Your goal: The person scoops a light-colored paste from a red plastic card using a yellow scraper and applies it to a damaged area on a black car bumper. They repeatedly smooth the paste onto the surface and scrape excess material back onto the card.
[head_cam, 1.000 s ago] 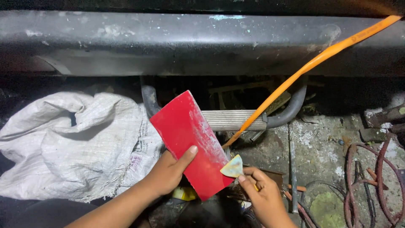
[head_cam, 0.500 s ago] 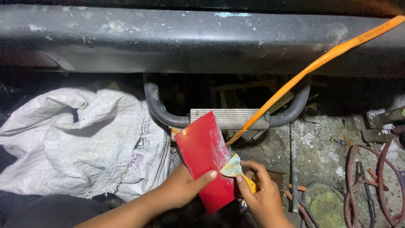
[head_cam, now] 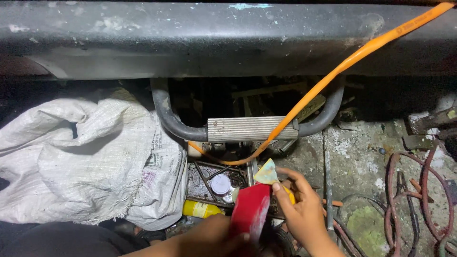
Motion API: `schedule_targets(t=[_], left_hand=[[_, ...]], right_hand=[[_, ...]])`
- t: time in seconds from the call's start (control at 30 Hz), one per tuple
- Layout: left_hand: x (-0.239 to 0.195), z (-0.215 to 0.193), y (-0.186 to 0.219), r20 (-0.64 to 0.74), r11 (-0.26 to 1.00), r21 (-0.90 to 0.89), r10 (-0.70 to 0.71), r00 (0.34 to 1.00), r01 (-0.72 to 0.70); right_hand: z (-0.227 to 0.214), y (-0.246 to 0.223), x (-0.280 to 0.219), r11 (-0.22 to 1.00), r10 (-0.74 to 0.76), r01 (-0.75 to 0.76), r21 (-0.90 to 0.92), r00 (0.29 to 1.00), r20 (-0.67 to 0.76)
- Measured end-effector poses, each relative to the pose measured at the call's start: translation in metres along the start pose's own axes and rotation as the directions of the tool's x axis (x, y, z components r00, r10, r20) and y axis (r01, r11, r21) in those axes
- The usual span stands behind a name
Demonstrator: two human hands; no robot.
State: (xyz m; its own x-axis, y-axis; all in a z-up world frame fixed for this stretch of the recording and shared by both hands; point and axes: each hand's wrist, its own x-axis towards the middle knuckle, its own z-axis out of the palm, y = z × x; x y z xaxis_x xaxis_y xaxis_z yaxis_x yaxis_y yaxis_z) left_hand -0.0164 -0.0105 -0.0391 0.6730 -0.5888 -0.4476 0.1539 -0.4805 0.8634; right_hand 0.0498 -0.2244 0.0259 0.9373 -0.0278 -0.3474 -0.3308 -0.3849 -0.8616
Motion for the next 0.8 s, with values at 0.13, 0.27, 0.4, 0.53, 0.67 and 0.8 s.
schedule_targets(t=[0.13,0.27,0.4,0.53,0.67,0.8], left_hand=[[-0.003,-0.010,0.008,-0.108,0.986,-0.105,0.119,0.987,-0.130],[0.003,-0.026,0.012,-0.291,0.990,-0.136,0.005,0.957,-0.046],[-0.004,-0.048,0.032,-0.434,0.911,-0.410,-0.156,0.888,-0.040],[-0.006,-0.065,0.039,-0.518,0.820,-0.563,-0.249,0.818,-0.106],[-0.012,-0.068,0.044,-0.545,0.831,-0.534,-0.197,0.815,-0.156],[-0.016,-0.066,0.050,-0.511,0.830,-0.554,-0.288,0.810,-0.055]], right_hand=[[-0.007,0.001,-0.001,0.997,-0.037,0.033,-0.072,0.998,-0.045],[-0.006,0.010,0.000,0.981,-0.153,0.151,-0.123,0.988,-0.007],[-0.005,0.021,-0.002,0.865,-0.360,0.365,-0.344,0.930,0.079],[-0.001,0.023,-0.003,0.761,-0.438,0.463,-0.455,0.883,0.166],[0.002,0.028,-0.002,0.772,-0.314,0.355,-0.527,0.934,0.169],[0.007,0.026,-0.004,0.702,-0.560,0.573,-0.423,0.811,0.170]])
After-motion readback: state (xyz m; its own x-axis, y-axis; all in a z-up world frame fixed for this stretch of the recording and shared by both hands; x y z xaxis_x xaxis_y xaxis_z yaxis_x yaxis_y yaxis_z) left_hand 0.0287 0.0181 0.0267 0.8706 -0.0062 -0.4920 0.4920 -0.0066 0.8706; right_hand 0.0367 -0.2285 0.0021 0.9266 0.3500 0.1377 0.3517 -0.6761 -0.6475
